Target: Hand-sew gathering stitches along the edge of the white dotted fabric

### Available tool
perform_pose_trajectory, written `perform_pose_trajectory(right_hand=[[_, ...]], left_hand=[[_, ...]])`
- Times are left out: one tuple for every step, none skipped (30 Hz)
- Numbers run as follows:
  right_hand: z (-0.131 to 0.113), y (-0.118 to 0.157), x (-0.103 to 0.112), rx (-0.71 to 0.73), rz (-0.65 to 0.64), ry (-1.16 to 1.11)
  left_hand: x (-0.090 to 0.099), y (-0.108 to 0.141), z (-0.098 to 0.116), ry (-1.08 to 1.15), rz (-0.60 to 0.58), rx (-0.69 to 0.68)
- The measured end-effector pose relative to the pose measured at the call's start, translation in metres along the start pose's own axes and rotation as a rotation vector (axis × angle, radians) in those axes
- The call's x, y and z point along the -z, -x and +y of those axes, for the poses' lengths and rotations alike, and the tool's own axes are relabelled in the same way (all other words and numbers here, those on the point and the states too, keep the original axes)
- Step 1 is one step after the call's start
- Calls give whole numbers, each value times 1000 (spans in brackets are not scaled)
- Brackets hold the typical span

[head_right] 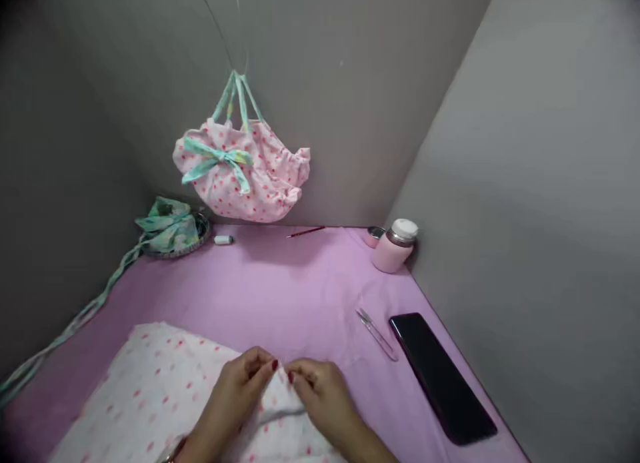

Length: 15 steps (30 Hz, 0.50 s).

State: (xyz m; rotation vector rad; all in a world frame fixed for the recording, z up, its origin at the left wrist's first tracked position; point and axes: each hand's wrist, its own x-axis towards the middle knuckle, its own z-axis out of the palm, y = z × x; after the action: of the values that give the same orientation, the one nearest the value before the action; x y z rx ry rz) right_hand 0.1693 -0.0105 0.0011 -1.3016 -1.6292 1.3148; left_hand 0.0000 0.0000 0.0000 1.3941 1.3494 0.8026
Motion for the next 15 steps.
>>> perform_pose_trajectory(right_hand=[[-1,0,0,4,-7,-5],[-1,0,1,5,-13,-10],[-2,-1,1,6,-18,-17],[-3,-1,1,4,-22,-25],[-4,-1,2,0,-25,-34],[-6,-1,2,-5,-28,-45],[-7,-1,3,-11,-29,-55],[-8,-1,3,-15,-31,-67],[-9,-1,4,-17,-32,-77],[-9,-1,5,-14,-32,-85],[-9,-1,5,-11,-35,-91],[-10,-1,6,-8,-37,-96],[-10,-1,6,-6,-36,-99],[-10,-1,6,-4,-36,-101],[-10,-1,7,-3,-36,-103]], left_hand=[[0,-1,-1,20,-2,-1],[1,-2,-2,47,-8,2],[1,-3,-3,81,-16,8],[1,-4,-4,122,-27,18],[1,-4,-5,176,-46,34],[1,-5,-6,232,-63,52],[1,-5,-6,281,-78,68],[1,-5,-7,325,-92,83],[0,-5,-8,367,-107,97],[0,-5,-8,406,-122,112],[-1,-4,-8,450,-137,128],[-1,-3,-8,499,-148,146],[-2,-3,-8,554,-159,164],[-2,-2,-7,606,-166,179],[-3,-1,-6,648,-171,190]])
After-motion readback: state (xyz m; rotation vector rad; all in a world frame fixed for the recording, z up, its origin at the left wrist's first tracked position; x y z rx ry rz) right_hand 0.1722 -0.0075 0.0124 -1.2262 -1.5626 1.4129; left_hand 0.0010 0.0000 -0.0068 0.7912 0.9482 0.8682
